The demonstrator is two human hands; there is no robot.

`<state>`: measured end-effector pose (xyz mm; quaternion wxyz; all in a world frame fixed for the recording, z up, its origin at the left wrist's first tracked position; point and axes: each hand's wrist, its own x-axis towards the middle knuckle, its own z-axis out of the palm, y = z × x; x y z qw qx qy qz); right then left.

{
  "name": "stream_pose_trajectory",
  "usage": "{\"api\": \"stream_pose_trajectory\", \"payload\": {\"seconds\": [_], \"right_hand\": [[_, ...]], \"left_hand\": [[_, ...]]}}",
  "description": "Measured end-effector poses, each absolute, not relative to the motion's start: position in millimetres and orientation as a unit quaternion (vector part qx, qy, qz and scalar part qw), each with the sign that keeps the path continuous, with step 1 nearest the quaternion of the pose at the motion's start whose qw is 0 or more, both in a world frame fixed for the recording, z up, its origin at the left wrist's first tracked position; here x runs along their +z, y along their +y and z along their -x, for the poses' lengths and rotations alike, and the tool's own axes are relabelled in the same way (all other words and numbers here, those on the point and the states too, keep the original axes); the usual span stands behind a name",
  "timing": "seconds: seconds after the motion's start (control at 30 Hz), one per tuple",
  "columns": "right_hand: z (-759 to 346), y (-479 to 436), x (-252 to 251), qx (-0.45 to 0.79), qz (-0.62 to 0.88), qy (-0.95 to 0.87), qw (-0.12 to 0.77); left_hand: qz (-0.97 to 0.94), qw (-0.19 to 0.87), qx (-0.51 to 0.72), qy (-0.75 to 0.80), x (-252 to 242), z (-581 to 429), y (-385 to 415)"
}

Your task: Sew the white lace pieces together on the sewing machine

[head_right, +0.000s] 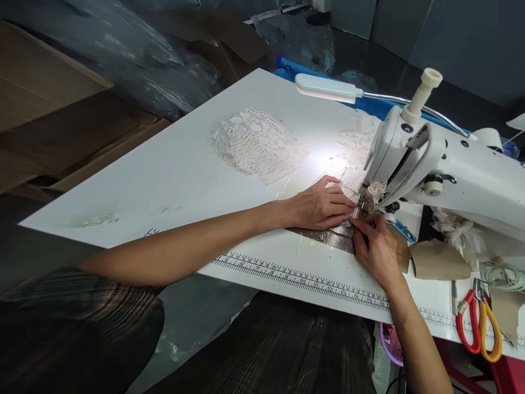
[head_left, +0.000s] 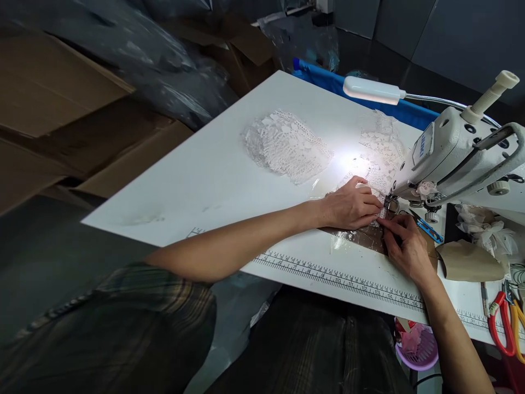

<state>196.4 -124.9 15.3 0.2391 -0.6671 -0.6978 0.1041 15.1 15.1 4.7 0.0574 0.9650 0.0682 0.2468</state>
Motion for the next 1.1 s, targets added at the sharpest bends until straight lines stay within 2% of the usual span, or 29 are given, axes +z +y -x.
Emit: {"api": "stream_pose_trajectory", "payload": {"seconds": [0.57,0.67,0.9,1.1], "right_hand": [[-194.4,-116.8,17.8,0.039,0.678,-0.715,0.165],[-197.3,-114.1,14.7,0.05,0.677,-0.709,0.194],[-217.7,-117.3,10.7,0.107,0.714,-0.601,0.342],[-218.7,-119.5,14.4,0.1,0.723,-0.565,0.384]], "left_hand": [[-0.966,0.039,0.213,0.14,8.0,-20.4,10.8],[-0.965,0.022,0.203,0.166,6.9,-24.4,5.5],[-0.957,-0.001,0.227,0.178,0.4,-28.3,-0.8],[-0.938,-0.013,0.307,0.163,10.6,-18.0,13.4]]}}
